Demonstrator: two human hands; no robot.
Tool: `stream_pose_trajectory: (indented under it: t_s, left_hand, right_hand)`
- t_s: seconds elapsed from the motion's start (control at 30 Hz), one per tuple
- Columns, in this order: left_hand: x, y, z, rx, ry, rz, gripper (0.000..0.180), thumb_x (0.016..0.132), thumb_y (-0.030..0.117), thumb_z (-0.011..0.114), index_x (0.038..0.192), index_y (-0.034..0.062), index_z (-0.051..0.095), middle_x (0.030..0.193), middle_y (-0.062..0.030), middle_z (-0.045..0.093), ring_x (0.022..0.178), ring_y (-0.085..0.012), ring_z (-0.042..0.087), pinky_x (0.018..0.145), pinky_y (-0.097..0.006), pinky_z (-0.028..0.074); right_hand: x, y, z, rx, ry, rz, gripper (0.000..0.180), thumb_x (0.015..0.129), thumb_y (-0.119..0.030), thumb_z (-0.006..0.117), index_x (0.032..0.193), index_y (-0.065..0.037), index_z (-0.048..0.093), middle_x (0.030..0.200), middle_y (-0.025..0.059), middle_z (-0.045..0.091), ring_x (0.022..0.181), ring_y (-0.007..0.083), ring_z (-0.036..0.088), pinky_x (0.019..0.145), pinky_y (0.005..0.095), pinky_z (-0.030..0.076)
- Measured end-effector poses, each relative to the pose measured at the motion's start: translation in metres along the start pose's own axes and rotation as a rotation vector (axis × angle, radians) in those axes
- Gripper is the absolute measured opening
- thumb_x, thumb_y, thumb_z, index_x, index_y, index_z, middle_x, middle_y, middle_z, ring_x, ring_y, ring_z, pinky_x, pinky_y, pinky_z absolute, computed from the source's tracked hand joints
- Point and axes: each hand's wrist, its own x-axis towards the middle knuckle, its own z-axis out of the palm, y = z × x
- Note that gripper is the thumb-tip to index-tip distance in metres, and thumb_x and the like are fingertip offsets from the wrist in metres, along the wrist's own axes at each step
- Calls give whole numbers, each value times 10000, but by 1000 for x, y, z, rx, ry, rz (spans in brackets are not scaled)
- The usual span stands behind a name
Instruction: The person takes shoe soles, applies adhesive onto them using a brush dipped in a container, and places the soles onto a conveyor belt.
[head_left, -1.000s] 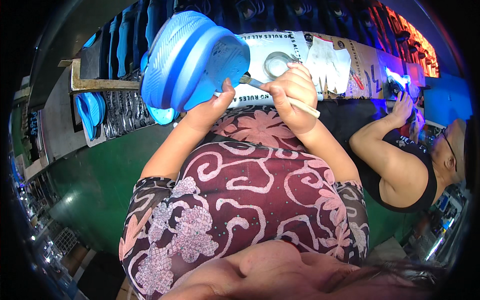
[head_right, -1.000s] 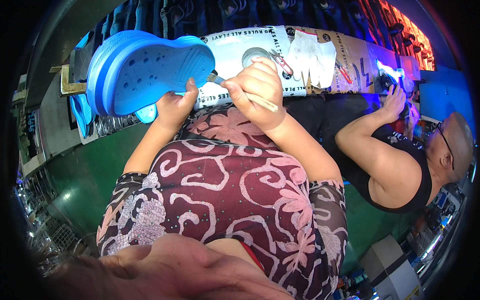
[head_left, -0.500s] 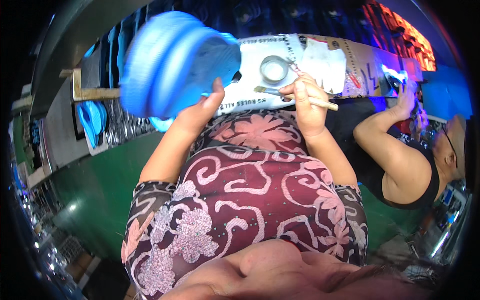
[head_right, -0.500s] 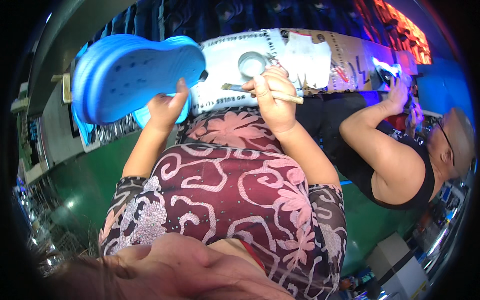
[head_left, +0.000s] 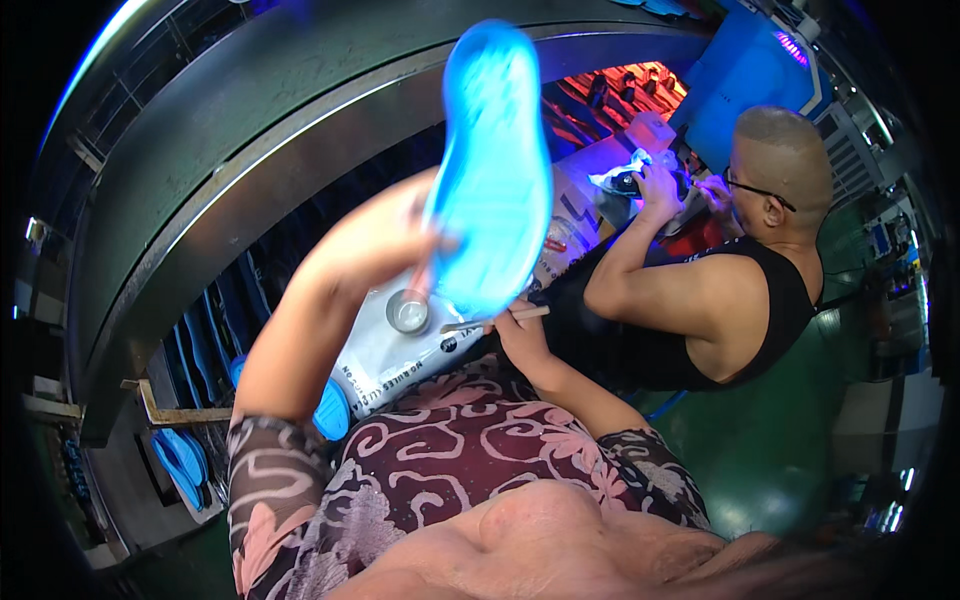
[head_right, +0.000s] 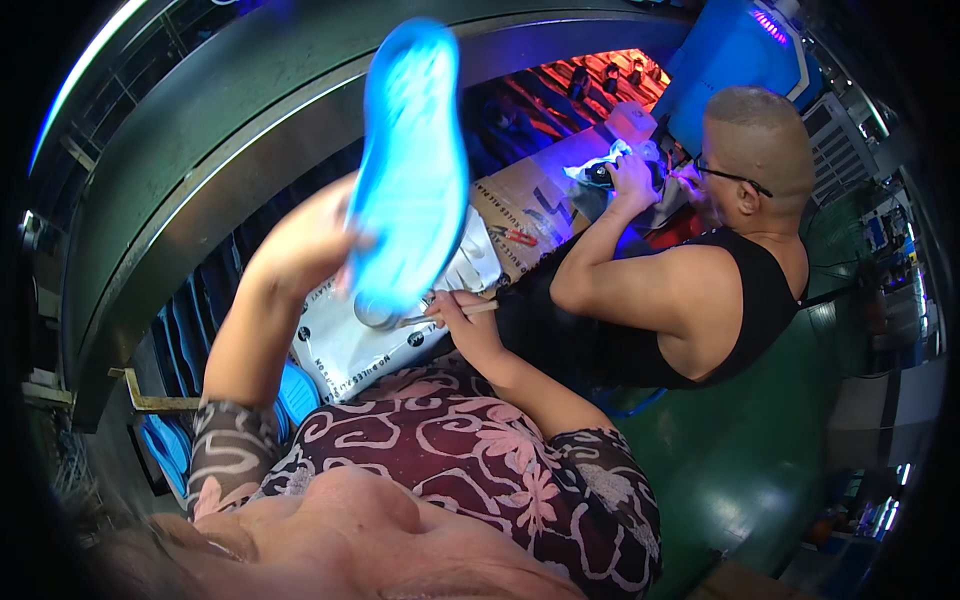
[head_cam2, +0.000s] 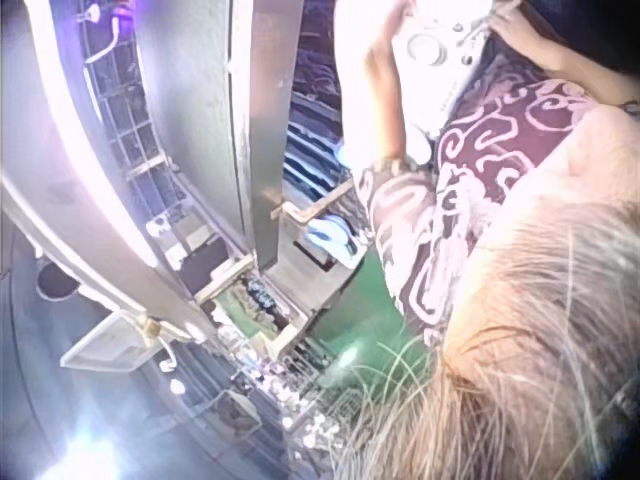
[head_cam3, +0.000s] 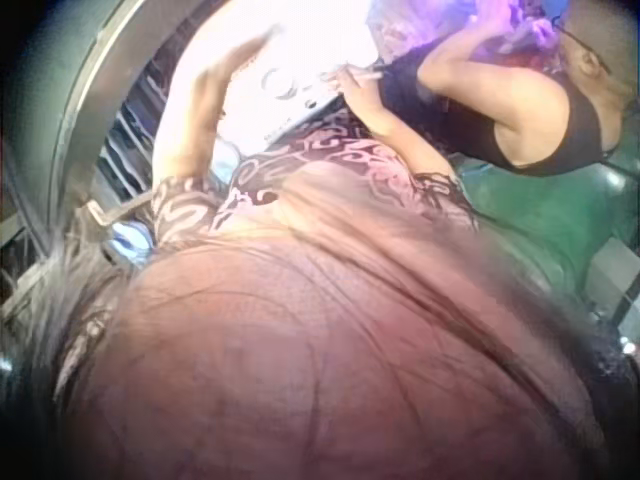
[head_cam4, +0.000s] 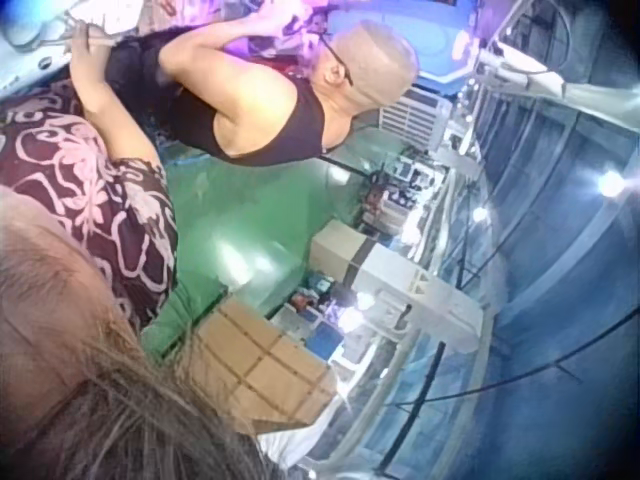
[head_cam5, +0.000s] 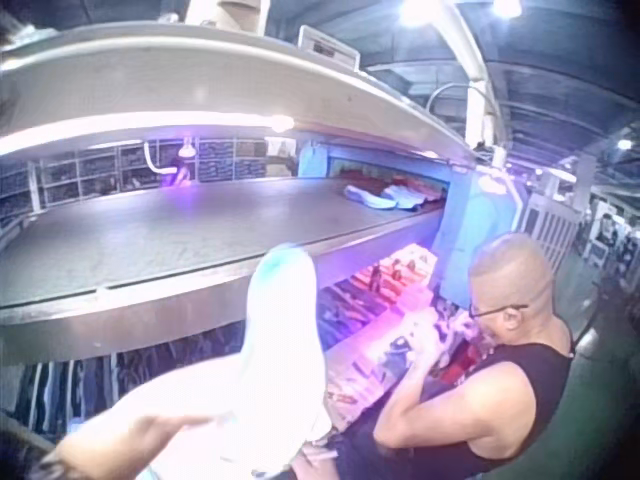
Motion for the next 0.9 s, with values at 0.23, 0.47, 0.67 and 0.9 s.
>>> stream_pose_trajectory:
  t_s: [0.23,0.47,0.67,0.9]
  left_hand:
    - [162,74,-40,-505,435,430,753,813,146,644,1324,-36,121,989,-204,569,873,-295,620,769,-365,531]
    - [3,-32,-29,77,409,187,524,858,251,584,1290,19,399,889,-113,587,766,-158,582,705,-294,497]
    - [-248,-167,-74,983,1174,-203,396,804,97,593,1172,-23,511,1122,-190,565,1030,-275,547,909,-340,408]
    - [-414,-277,-52,951,1386,-1018,680,741,233,643,1291,-38,348,1211,-281,465,1095,-402,476,936,-403,378]
  right_hand:
    - [-4,-3,3,113,35,98,366,930,-243,463,727,16,623,647,54,573,585,103,508,563,238,396]
    - [-5,10,4,165,-26,153,336,922,-224,487,736,15,634,641,33,585,557,79,500,539,208,406]
    - [1,22,17,231,-91,195,331,936,-200,454,765,25,626,666,48,586,581,86,500,564,210,408]
    - [8,17,60,219,-238,151,323,913,-230,495,739,8,627,637,40,577,555,89,505,538,221,413]
